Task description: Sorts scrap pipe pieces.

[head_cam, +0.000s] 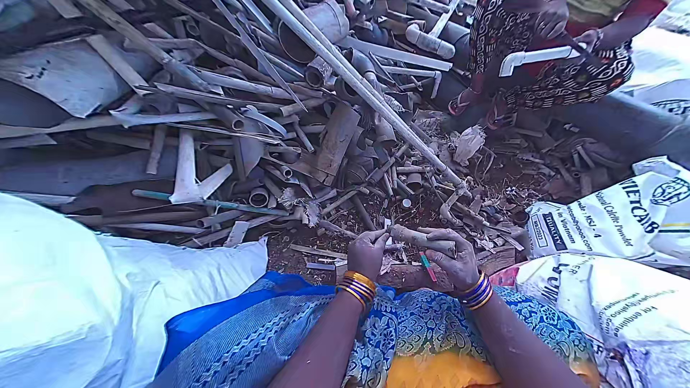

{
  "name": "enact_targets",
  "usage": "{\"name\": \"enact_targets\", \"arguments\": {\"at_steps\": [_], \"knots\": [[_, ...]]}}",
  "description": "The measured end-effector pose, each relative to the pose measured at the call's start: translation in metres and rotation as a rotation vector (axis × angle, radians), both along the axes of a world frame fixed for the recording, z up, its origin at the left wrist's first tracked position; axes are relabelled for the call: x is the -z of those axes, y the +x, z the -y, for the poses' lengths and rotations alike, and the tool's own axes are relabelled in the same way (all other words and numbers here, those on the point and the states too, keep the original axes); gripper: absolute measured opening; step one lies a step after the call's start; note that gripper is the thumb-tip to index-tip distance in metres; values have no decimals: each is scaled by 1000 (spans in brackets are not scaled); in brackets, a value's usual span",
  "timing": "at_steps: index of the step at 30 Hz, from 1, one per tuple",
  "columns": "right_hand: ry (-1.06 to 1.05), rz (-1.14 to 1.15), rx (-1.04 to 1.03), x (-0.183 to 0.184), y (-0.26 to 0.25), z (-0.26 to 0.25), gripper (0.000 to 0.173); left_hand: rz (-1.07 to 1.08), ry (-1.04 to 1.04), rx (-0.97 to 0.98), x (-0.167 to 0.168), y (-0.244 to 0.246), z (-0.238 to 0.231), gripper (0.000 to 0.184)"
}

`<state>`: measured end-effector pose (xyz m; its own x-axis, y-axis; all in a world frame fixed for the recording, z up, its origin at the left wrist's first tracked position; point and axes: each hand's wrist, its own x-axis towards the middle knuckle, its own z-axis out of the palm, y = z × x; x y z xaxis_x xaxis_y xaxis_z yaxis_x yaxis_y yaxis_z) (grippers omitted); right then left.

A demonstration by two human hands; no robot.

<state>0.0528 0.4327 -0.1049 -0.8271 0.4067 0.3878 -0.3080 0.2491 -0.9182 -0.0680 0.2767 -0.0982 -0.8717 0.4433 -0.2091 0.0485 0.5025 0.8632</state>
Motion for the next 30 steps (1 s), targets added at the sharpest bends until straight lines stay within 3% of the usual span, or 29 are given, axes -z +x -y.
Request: {"name": "enact_targets", "arguments": {"at_steps": [4, 7, 15, 22, 24, 28, 30], "knots": [[196, -69, -15, 8, -3, 6, 26, -166, -132, 23, 1, 1, 0, 25], [232, -81, -18, 9, -4, 7, 26, -246, -208, 81, 3, 1, -1, 28], [-237, 101, 83, -7, -4, -1, 25, -105, -289, 140, -11, -1, -3, 32], [-344, 129, 46, -9, -4, -4, 25, -66, -299, 107, -19, -2, -3, 31], [-394, 73, 39, -11, -2, -6, 25, -32, -295, 34, -19, -7, 0, 31], [-581, -162, 134, -33, 21, -43, 22, 79, -265, -324, -13, -45, 24, 36], [-648, -171, 230, -47, 30, -61, 18, 22, -286, -323, -19, -49, 28, 35]]}}
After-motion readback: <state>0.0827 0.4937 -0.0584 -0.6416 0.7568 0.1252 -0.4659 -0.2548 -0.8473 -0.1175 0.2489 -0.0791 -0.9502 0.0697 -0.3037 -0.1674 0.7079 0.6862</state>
